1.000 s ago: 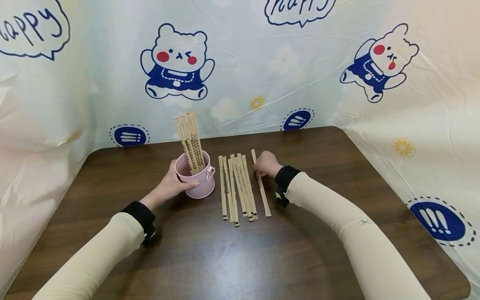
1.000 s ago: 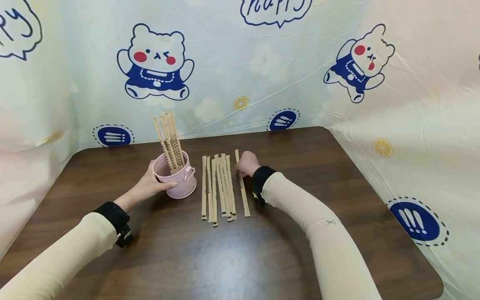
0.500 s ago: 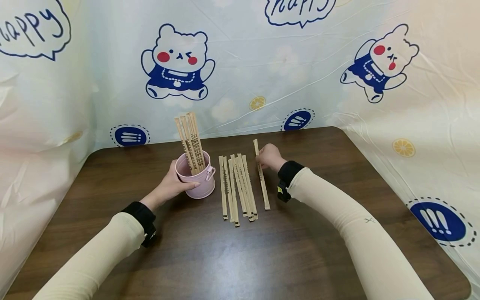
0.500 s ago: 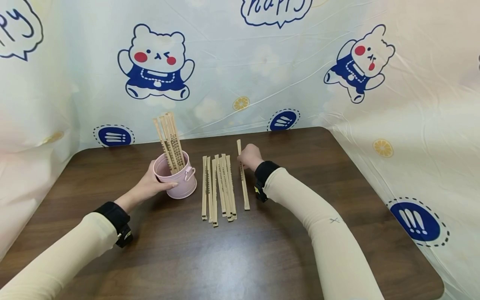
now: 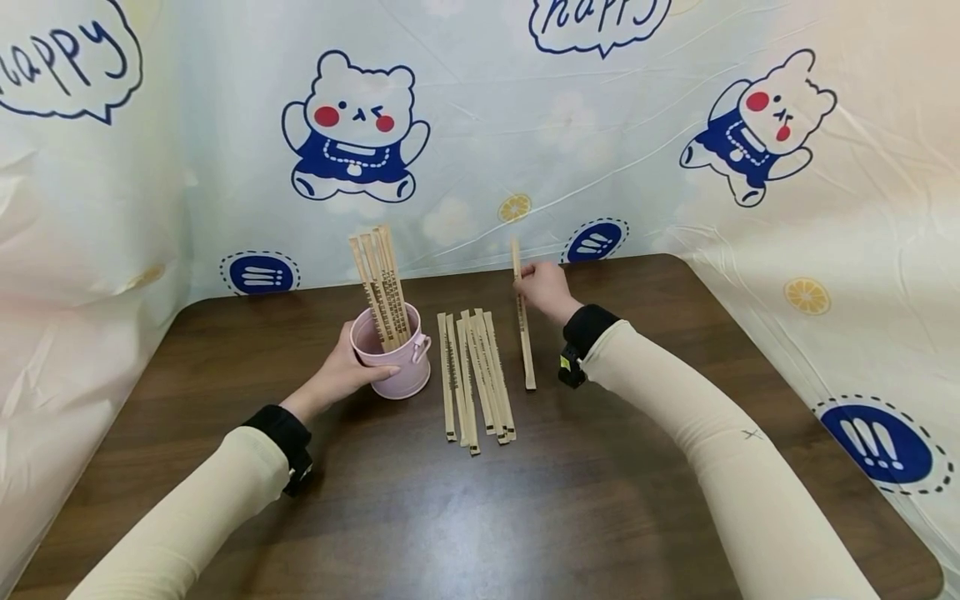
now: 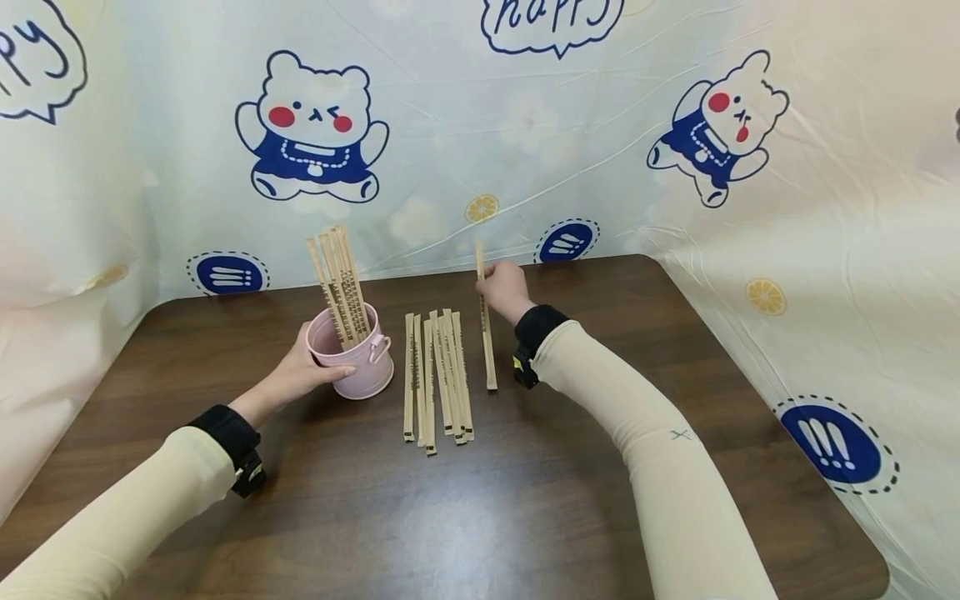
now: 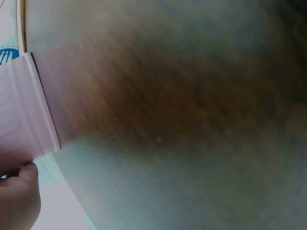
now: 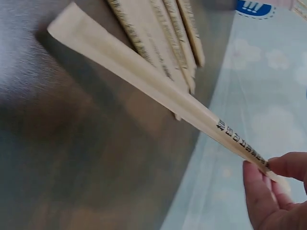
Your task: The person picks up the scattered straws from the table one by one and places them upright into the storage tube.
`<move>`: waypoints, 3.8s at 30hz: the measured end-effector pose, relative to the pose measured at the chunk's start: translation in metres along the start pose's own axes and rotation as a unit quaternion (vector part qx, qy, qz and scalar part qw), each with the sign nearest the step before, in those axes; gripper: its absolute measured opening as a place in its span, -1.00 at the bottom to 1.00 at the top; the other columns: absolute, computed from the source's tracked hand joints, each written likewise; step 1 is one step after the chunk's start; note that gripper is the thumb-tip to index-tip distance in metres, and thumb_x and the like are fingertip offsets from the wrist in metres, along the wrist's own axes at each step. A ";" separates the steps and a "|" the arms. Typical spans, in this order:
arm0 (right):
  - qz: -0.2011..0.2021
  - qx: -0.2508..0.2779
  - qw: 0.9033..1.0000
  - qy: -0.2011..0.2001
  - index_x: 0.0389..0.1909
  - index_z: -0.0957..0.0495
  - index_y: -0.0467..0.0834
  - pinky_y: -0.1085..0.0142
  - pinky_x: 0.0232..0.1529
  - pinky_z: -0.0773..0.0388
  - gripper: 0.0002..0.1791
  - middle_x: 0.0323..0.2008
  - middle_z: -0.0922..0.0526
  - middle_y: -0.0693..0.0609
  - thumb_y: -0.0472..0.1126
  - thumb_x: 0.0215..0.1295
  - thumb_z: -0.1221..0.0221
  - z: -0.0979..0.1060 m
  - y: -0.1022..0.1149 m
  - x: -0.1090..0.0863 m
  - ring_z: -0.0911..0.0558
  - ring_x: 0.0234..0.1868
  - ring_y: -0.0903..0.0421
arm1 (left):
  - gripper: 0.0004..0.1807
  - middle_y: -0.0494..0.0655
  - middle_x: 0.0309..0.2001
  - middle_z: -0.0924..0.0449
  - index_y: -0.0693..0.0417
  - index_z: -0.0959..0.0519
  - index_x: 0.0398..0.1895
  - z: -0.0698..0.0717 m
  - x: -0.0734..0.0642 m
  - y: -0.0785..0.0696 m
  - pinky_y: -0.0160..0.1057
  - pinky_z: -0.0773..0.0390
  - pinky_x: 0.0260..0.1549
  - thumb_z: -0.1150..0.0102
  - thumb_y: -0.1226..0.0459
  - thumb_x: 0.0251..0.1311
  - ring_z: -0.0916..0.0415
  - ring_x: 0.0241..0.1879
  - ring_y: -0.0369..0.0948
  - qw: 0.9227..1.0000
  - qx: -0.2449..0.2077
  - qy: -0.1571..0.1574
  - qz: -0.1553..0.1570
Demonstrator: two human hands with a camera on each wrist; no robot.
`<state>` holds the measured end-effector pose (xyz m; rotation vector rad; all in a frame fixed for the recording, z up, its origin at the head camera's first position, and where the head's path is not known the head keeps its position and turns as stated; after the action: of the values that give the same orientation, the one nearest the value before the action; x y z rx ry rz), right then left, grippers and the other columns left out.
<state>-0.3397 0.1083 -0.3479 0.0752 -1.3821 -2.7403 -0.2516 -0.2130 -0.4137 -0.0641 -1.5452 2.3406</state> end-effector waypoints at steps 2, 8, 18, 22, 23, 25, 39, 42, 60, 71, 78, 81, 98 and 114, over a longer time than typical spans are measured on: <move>0.022 0.002 1.000 -0.013 0.05 -0.52 -0.39 0.35 -0.31 -0.61 -0.69 -0.11 -0.66 -0.28 -0.33 0.35 -0.09 0.005 0.006 0.001 -0.62 -0.37 0.09 | 0.10 0.10 0.42 -0.19 -0.02 0.04 0.55 0.000 0.001 0.000 -0.31 -0.32 0.26 -0.45 0.41 -0.01 -0.25 0.32 -0.07 1.000 0.001 0.001 -0.007; 0.073 0.008 0.996 -0.049 0.15 -0.46 -0.37 0.42 -0.29 -0.46 -0.63 -0.10 -0.60 -0.21 -0.30 0.38 -0.06 0.015 0.025 0.003 -0.55 -0.26 0.05 | 0.13 0.22 0.44 -0.04 0.08 0.15 0.54 0.000 -0.003 -0.001 0.10 -0.21 0.36 -0.44 0.36 0.02 -0.15 0.38 0.07 0.999 0.003 -0.002 0.037; 0.120 0.061 0.988 -0.077 0.19 -0.41 -0.34 0.26 -0.05 -0.52 -0.62 0.02 -0.57 -0.25 -0.26 0.44 -0.05 0.030 0.051 0.003 -0.54 -0.04 -0.04 | 0.15 0.24 0.44 -0.01 0.08 0.17 0.54 0.000 -0.003 -0.001 0.16 -0.19 0.36 -0.45 0.34 0.02 -0.13 0.39 0.11 0.999 0.010 -0.003 0.050; 0.137 0.083 0.983 -0.092 0.19 -0.42 -0.32 0.29 -0.04 -0.56 -0.63 0.02 -0.57 -0.23 -0.26 0.44 -0.06 0.036 0.065 0.006 -0.55 -0.07 0.02 | 0.13 0.18 0.44 -0.06 0.03 0.13 0.55 0.000 -0.002 0.000 0.08 -0.23 0.35 -0.44 0.36 0.02 -0.17 0.38 0.05 0.999 0.009 0.000 0.031; 0.140 0.090 0.981 -0.097 0.18 -0.42 -0.31 0.31 -0.05 -0.58 -0.64 0.00 -0.57 -0.22 -0.26 0.44 -0.07 0.037 0.069 0.006 -0.55 -0.09 0.04 | 0.12 0.18 0.44 -0.10 0.02 0.10 0.55 0.000 -0.002 -0.001 0.06 -0.26 0.34 -0.44 0.37 0.01 -0.19 0.37 0.05 1.000 0.006 0.002 0.021; 0.148 0.104 0.978 -0.107 0.16 -0.44 -0.31 0.33 -0.08 -0.60 -0.65 -0.03 -0.58 -0.19 -0.26 0.43 -0.08 0.040 0.078 0.007 -0.55 -0.14 0.09 | 0.10 0.16 0.43 -0.11 0.01 0.08 0.54 0.000 -0.001 -0.002 0.02 -0.27 0.32 -0.44 0.36 0.01 -0.20 0.36 0.03 1.000 0.009 0.001 0.018; 0.199 0.221 0.951 -0.081 0.13 -0.45 -0.30 0.36 0.00 -0.62 -0.68 -0.10 -0.54 -0.08 -0.29 0.41 -0.12 0.038 0.142 -0.010 -0.58 -0.10 0.15 | 0.11 0.27 0.42 -0.05 0.14 0.13 0.52 -0.001 -0.003 0.000 0.13 -0.18 0.37 -0.44 0.35 0.01 -0.15 0.38 0.12 0.999 0.008 -0.008 0.048; 0.218 0.228 0.945 -0.087 0.10 -0.46 -0.32 0.35 -0.04 -0.64 -0.69 -0.14 -0.56 -0.07 -0.30 0.40 -0.13 0.035 0.157 -0.012 -0.59 -0.15 0.18 | 0.13 0.29 0.42 -0.02 0.17 0.15 0.52 -0.001 -0.004 0.000 0.17 -0.15 0.37 -0.45 0.33 0.01 -0.12 0.39 0.15 0.998 0.010 -0.010 0.061; 0.273 0.206 0.940 0.010 0.05 -0.40 -0.38 0.38 -0.15 -0.63 -0.73 -0.11 -0.55 -0.24 -0.38 0.39 -0.11 -0.037 0.169 -0.048 -0.59 -0.16 0.01 | 0.08 0.30 0.41 -0.01 0.21 0.14 0.49 -0.001 -0.004 -0.003 0.15 -0.14 0.37 -0.42 0.36 0.03 -0.12 0.37 0.14 0.998 0.004 -0.010 0.059; 0.270 0.130 0.953 0.036 0.04 -0.41 -0.35 0.35 -0.01 -0.52 -0.74 -0.06 -0.56 -0.23 -0.35 0.40 -0.11 -0.067 0.146 -0.059 -0.59 -0.03 -0.06 | 0.08 0.28 0.41 -0.03 0.19 0.13 0.49 -0.002 -0.003 -0.004 0.12 -0.15 0.36 -0.41 0.38 0.01 -0.13 0.36 0.11 0.999 0.005 -0.009 0.042; 0.258 0.108 0.958 0.061 0.05 -0.41 -0.34 0.35 0.06 -0.53 -0.73 -0.02 -0.57 -0.22 -0.32 0.42 -0.11 -0.081 0.132 -0.063 -0.60 0.00 -0.05 | 0.08 0.28 0.41 -0.01 0.18 0.15 0.50 -0.001 -0.003 -0.003 0.18 -0.12 0.39 -0.40 0.36 0.04 -0.10 0.38 0.14 0.999 0.008 -0.008 0.050; 0.245 0.092 0.962 0.077 0.06 -0.41 -0.32 0.35 0.08 -0.54 -0.72 -0.01 -0.58 -0.20 -0.29 0.42 -0.12 -0.089 0.126 -0.063 -0.60 0.03 -0.03 | 0.08 0.30 0.40 -0.01 0.21 0.15 0.49 -0.001 -0.004 -0.002 0.16 -0.14 0.38 -0.40 0.35 0.05 -0.11 0.38 0.15 0.998 0.010 -0.010 0.056; 0.220 0.034 0.969 0.110 0.11 -0.46 -0.30 0.37 0.02 -0.54 -0.69 -0.02 -0.63 -0.19 -0.28 0.41 -0.12 -0.101 0.112 -0.057 -0.62 0.02 -0.02 | 0.07 0.29 0.42 0.01 0.20 0.17 0.48 -0.001 -0.005 -0.001 0.18 -0.13 0.38 -0.39 0.36 0.06 -0.10 0.39 0.14 0.998 -0.001 -0.006 0.056; 0.168 0.001 0.980 0.105 0.32 -0.38 -0.22 0.28 0.15 -0.52 -0.51 0.12 -0.59 -0.16 -0.18 0.43 -0.13 -0.058 0.095 -0.032 -0.59 0.15 -0.01 | 0.09 0.30 0.41 -0.03 0.21 0.15 0.48 -0.001 -0.004 -0.003 0.15 -0.15 0.37 -0.42 0.34 0.04 -0.14 0.37 0.12 0.998 0.007 -0.011 0.057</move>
<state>-0.2998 0.0081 -0.3059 0.1152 -1.2146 -2.3773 -0.2473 -0.2125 -0.4120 -0.1253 -1.5739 2.4476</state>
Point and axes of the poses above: each hand's wrist, its own x-axis towards the middle knuckle, its own z-axis out of the back of the hand, y = z × x, the point moved 3 cm from there along x, towards the middle knuckle
